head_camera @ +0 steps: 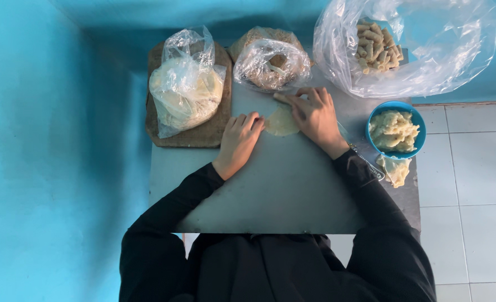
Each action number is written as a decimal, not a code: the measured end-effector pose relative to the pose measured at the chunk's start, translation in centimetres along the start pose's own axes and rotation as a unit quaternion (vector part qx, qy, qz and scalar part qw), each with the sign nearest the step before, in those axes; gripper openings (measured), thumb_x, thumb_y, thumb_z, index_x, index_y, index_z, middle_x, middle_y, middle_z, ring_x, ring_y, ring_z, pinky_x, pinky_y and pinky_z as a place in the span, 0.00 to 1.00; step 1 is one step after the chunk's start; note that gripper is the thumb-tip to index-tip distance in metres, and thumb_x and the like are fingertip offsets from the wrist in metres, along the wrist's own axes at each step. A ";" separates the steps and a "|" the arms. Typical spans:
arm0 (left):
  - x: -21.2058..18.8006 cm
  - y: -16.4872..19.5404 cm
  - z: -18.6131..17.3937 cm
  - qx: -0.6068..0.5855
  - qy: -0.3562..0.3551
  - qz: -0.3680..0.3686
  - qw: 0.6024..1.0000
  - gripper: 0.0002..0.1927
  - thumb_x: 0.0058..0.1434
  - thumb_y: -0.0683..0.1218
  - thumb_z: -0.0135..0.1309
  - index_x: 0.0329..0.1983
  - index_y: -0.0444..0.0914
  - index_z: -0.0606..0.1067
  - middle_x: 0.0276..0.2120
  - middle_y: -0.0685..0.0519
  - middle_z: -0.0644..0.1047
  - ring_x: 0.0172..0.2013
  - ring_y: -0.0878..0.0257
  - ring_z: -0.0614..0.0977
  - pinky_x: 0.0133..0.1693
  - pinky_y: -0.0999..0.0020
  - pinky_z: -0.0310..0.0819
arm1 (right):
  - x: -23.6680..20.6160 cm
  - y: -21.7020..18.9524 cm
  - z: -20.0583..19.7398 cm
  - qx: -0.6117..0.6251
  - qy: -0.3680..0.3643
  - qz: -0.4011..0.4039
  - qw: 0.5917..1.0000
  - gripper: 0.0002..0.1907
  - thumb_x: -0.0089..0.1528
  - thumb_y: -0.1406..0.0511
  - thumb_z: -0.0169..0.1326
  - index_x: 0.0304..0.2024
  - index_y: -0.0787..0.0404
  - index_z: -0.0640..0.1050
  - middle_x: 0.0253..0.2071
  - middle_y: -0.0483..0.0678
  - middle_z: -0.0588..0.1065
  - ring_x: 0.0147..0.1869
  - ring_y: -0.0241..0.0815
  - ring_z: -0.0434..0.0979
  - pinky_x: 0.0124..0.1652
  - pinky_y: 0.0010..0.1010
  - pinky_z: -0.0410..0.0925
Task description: The person takes triangular pieces of dough from a plastic-wrapped dough ball and places them one at a time in overlapping rows on a metal table, building up a woven diamond-shaped lattice pattern. Near the end, the person uses a spoon to scoop filling from a blue bowl and places it onto the dough pieces.
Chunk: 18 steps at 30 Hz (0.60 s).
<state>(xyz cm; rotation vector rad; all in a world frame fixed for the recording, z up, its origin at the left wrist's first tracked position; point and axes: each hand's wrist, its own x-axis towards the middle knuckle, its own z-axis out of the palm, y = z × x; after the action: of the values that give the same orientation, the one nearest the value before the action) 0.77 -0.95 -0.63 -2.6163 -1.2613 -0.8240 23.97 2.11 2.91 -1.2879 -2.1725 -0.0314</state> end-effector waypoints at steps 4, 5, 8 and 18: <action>0.2 0.2 0.7 -0.047 -0.003 -0.036 0.998 0.07 0.65 0.45 0.59 0.42 0.38 0.75 0.43 0.53 0.74 0.41 0.56 0.76 0.44 0.60 0.69 | 0.2 0.6 0.3 0.061 0.000 0.045 0.997 0.13 0.64 0.67 0.61 0.51 0.59 0.83 0.50 0.49 0.75 0.54 0.53 0.71 0.57 0.42 0.67; 0.3 0.3 0.8 -0.062 0.004 -0.045 0.997 0.08 0.64 0.45 0.59 0.40 0.38 0.75 0.42 0.52 0.74 0.40 0.55 0.76 0.44 0.59 0.68 | 0.2 0.6 0.4 0.067 0.003 0.046 0.997 0.12 0.63 0.66 0.62 0.49 0.60 0.83 0.49 0.50 0.75 0.54 0.54 0.71 0.56 0.42 0.67; 0.6 0.5 1.1 -0.126 -0.003 -0.081 0.989 0.09 0.62 0.45 0.61 0.40 0.37 0.73 0.40 0.51 0.74 0.39 0.52 0.76 0.43 0.56 0.68 | 0.6 0.3 0.6 0.088 0.008 0.057 0.994 0.10 0.63 0.64 0.63 0.46 0.60 0.83 0.47 0.50 0.76 0.54 0.54 0.73 0.56 0.42 0.67; 1.1 0.7 0.5 -0.269 0.000 -0.116 0.956 0.09 0.63 0.41 0.60 0.39 0.37 0.70 0.35 0.48 0.75 0.40 0.48 0.78 0.43 0.53 0.70 | -1.8 0.4 -5.1 0.142 -0.145 0.188 0.961 0.11 0.62 0.61 0.61 0.44 0.60 0.79 0.37 0.49 0.81 0.36 0.43 0.82 0.36 0.35 0.72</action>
<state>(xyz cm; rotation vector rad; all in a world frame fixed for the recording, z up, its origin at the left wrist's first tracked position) 2.03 -0.46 -0.36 -2.8895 -1.5483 -1.3802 27.36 -0.70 6.04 -1.5827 -2.0268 0.6352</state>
